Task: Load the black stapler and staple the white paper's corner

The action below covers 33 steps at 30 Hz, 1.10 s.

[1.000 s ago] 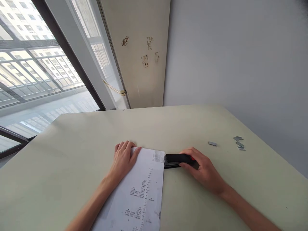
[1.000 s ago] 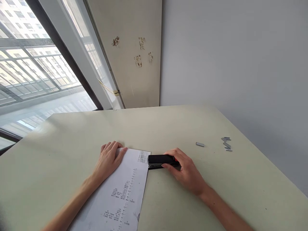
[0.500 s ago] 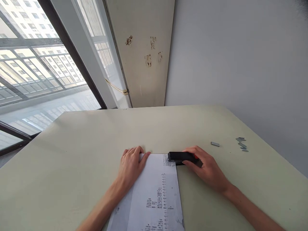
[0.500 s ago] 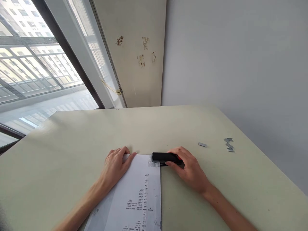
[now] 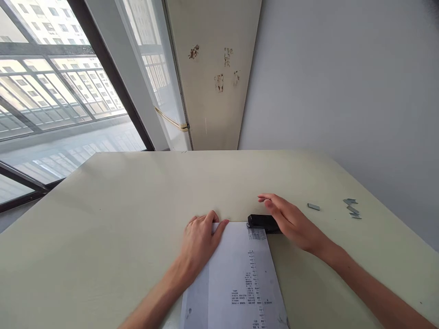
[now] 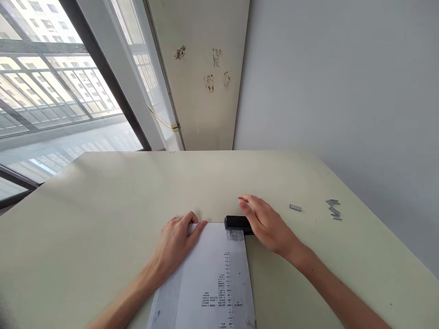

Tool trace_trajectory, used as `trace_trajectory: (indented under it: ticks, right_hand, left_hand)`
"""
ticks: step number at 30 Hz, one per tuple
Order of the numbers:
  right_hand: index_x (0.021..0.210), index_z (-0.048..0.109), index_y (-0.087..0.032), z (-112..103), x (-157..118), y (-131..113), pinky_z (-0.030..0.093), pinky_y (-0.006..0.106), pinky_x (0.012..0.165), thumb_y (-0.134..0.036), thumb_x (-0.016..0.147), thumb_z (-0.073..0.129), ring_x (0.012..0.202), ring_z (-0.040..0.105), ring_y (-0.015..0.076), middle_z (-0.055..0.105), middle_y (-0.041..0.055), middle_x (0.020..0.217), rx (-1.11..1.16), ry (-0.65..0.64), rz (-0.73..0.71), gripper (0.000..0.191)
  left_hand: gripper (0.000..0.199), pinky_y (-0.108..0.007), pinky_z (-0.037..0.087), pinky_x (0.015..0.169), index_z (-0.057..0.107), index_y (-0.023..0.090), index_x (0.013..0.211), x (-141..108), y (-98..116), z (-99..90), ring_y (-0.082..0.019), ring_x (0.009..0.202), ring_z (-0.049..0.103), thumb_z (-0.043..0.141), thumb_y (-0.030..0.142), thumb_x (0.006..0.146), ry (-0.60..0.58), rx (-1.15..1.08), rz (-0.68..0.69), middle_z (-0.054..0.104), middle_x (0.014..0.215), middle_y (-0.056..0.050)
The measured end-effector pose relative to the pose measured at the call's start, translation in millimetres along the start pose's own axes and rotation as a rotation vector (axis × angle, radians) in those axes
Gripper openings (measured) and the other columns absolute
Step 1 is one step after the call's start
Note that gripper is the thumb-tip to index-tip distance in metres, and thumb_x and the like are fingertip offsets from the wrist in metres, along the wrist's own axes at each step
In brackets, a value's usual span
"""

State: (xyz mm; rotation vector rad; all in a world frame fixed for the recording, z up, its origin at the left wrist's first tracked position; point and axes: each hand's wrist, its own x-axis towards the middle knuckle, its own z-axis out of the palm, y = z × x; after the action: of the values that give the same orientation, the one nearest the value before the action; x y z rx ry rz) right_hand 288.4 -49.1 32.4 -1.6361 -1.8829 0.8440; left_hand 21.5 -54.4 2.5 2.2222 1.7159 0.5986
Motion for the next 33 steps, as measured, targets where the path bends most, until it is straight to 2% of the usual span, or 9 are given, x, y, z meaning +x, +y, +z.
trace_trajectory:
  ticks: [5,12,19,26,33]
  right_hand:
    - [0.142,0.060,-0.029,11.2,18.9,-20.8,0.044,0.055,0.117,-0.064,0.108,0.025,0.141,0.054,0.0319,0.062,0.0079,0.150,-0.088,-0.037,0.004,0.060]
    - [0.141,0.060,-0.026,22.8,29.5,-40.9,0.038,0.053,0.121,-0.059,0.109,0.020,0.148,0.046,0.0295,0.058,0.0067,0.155,-0.180,-0.121,0.021,0.061]
    - [0.141,0.061,-0.027,24.9,30.2,-42.6,0.044,0.051,0.117,-0.056,0.109,0.024,0.144,0.052,0.0288,0.061,0.0060,0.151,-0.222,-0.134,0.025,0.056]
    - [0.142,0.060,-0.028,27.7,32.0,-41.3,0.043,0.053,0.117,-0.056,0.109,0.025,0.145,0.051,0.0302,0.060,0.0059,0.152,-0.253,-0.164,0.017,0.056]
    - [0.145,0.058,-0.028,39.9,33.2,-32.4,0.037,0.053,0.121,-0.053,0.109,0.026,0.150,0.043,0.0291,0.054,0.0055,0.157,-0.327,-0.157,0.006,0.054]
  left_hand:
    - [0.034,-0.037,0.046,0.075,0.052,0.025,0.082,-1.6,-1.0,1.8,-0.019,0.057,0.059,0.047,0.049,0.105,0.024,-0.011,0.021,0.061,0.058,0.004]
    - [0.032,-0.036,0.045,0.077,0.052,0.024,0.084,-3.8,-5.2,4.2,-0.019,0.059,0.062,0.049,0.048,0.105,0.017,-0.020,0.026,0.064,0.062,0.003]
    - [0.034,-0.037,0.045,0.074,0.054,0.024,0.083,-4.0,-4.4,4.7,-0.018,0.057,0.059,0.048,0.048,0.105,0.023,-0.038,0.032,0.066,0.064,0.002]
    - [0.033,-0.037,0.045,0.075,0.052,0.025,0.083,-4.4,-4.4,4.2,-0.019,0.057,0.062,0.048,0.048,0.106,0.017,-0.027,0.026,0.065,0.062,0.002]
    - [0.033,-0.036,0.043,0.073,0.052,0.024,0.083,-3.8,-4.3,3.8,-0.019,0.059,0.062,0.049,0.048,0.106,0.009,-0.026,0.015,0.066,0.065,0.002]
